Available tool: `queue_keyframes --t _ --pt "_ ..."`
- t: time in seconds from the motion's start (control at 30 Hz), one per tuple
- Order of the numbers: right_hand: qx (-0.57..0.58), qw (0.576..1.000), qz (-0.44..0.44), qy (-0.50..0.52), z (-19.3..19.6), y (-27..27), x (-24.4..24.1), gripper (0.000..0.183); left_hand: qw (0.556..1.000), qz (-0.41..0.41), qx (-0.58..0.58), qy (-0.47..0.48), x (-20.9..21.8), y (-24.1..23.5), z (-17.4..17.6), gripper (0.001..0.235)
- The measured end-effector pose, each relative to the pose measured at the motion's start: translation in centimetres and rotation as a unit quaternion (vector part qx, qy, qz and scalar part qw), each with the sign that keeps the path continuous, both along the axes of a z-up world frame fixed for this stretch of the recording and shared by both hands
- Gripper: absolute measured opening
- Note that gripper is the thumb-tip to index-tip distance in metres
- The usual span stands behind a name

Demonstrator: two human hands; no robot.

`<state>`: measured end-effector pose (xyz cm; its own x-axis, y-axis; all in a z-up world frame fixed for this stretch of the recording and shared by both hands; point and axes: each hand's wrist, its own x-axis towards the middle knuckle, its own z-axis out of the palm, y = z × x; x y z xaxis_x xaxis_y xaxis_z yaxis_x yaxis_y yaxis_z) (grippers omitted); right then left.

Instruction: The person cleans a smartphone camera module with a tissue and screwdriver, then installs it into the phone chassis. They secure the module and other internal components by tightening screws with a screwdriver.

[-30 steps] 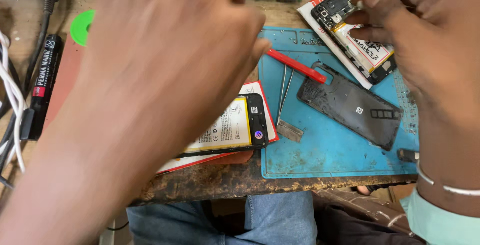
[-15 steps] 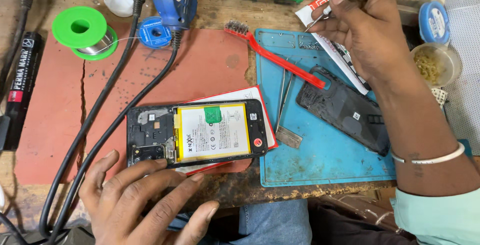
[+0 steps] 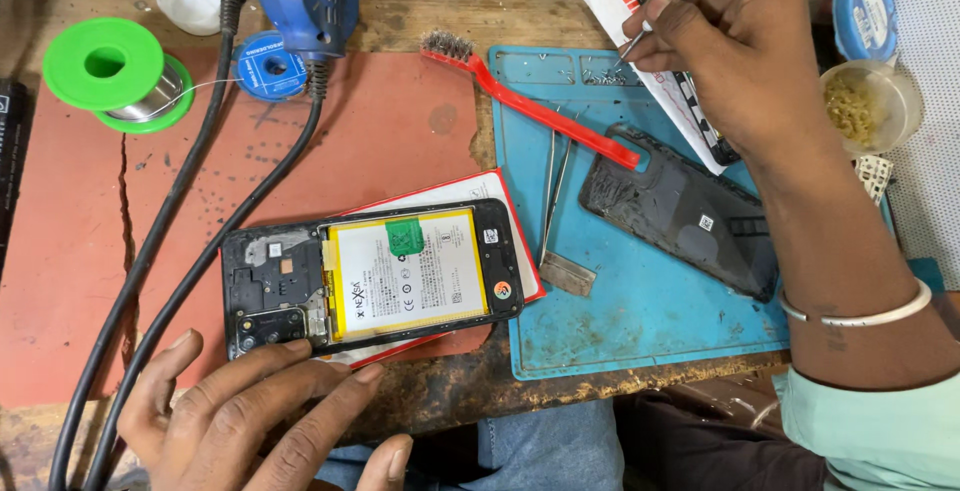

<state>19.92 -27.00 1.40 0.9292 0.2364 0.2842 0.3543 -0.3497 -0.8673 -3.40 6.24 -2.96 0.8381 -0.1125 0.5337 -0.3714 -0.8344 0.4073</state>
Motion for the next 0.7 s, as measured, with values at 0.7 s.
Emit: queue_keyframes --t 0.7 --pt "0.009 1.000 0.011 -0.028 0.10 0.08 -0.16 0.026 1.000 0.001 -0.011 -0.004 0.09 0.02 0.33 0.036"
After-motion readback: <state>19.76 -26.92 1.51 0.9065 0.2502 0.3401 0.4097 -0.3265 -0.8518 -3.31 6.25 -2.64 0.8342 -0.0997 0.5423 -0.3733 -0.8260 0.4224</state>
